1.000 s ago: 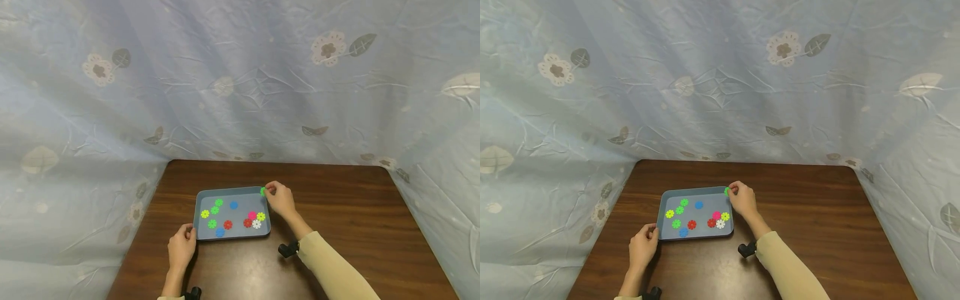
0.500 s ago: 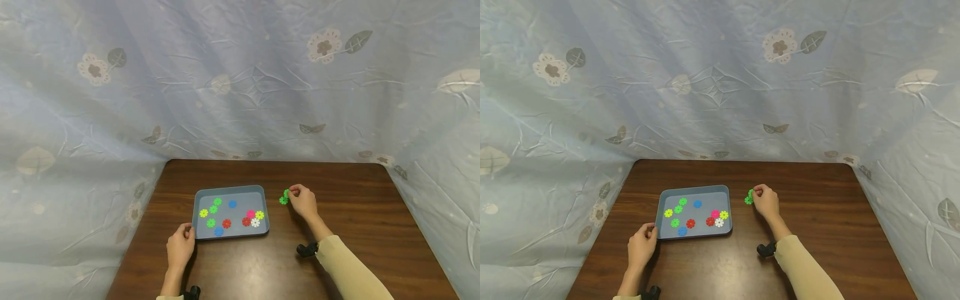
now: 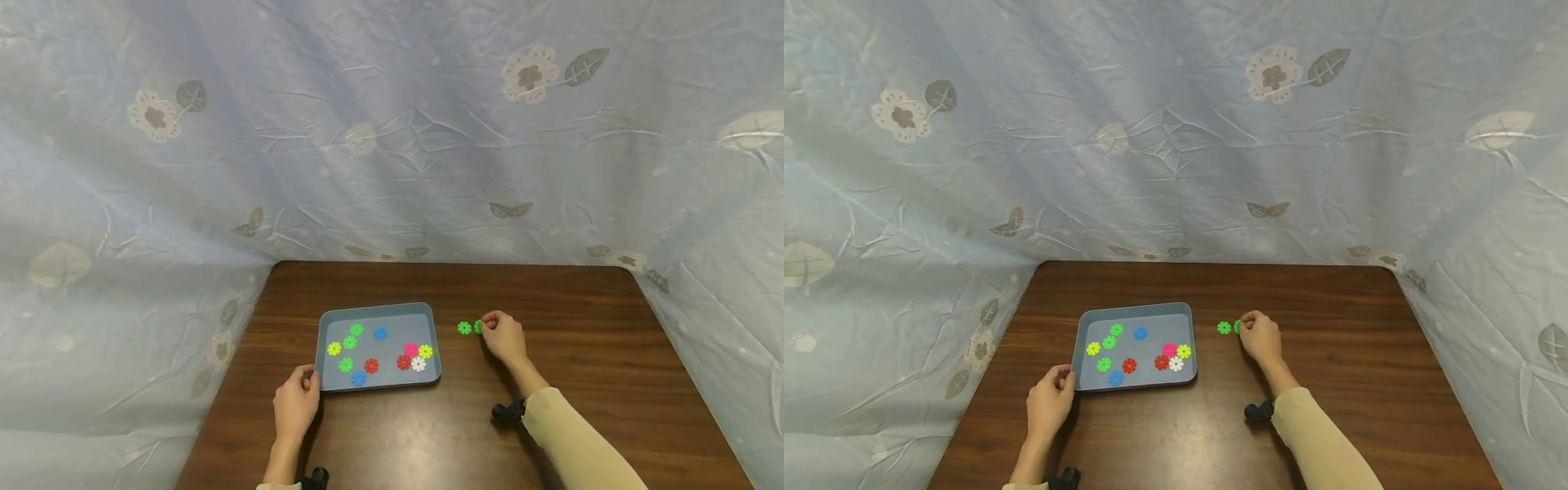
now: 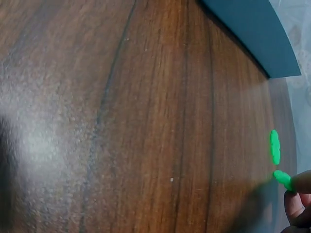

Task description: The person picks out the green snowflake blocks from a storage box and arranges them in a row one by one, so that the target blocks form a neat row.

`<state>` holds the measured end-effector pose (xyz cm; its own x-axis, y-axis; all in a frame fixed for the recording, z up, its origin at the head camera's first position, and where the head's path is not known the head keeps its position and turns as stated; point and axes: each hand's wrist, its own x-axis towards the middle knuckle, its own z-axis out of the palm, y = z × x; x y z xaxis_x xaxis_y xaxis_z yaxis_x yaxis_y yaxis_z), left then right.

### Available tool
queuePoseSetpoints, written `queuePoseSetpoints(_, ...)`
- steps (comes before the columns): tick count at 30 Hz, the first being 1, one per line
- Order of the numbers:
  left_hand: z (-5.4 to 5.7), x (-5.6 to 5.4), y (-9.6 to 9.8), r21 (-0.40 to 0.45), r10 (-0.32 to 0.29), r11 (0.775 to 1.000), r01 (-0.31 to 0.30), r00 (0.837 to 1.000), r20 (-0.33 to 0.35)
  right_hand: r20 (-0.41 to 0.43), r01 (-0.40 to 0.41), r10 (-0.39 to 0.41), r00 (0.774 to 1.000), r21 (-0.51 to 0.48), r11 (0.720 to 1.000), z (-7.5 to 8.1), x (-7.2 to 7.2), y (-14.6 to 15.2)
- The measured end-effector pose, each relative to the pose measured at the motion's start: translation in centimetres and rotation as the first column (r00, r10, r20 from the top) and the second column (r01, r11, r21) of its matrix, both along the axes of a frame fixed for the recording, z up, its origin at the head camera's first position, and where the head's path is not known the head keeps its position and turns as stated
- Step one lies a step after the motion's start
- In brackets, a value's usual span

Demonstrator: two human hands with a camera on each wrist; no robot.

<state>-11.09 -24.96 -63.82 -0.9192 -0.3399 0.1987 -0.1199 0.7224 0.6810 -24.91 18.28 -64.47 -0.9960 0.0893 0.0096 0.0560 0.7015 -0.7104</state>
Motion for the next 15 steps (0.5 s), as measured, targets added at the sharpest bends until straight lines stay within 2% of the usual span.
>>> queuePoseSetpoints(15,0.03,-0.05,-0.03,-0.002,0.005,1.000,-0.005,1.000,0.009,0.015,0.053,-0.054,0.998,0.031,0.998,-0.82,-0.47,0.41)
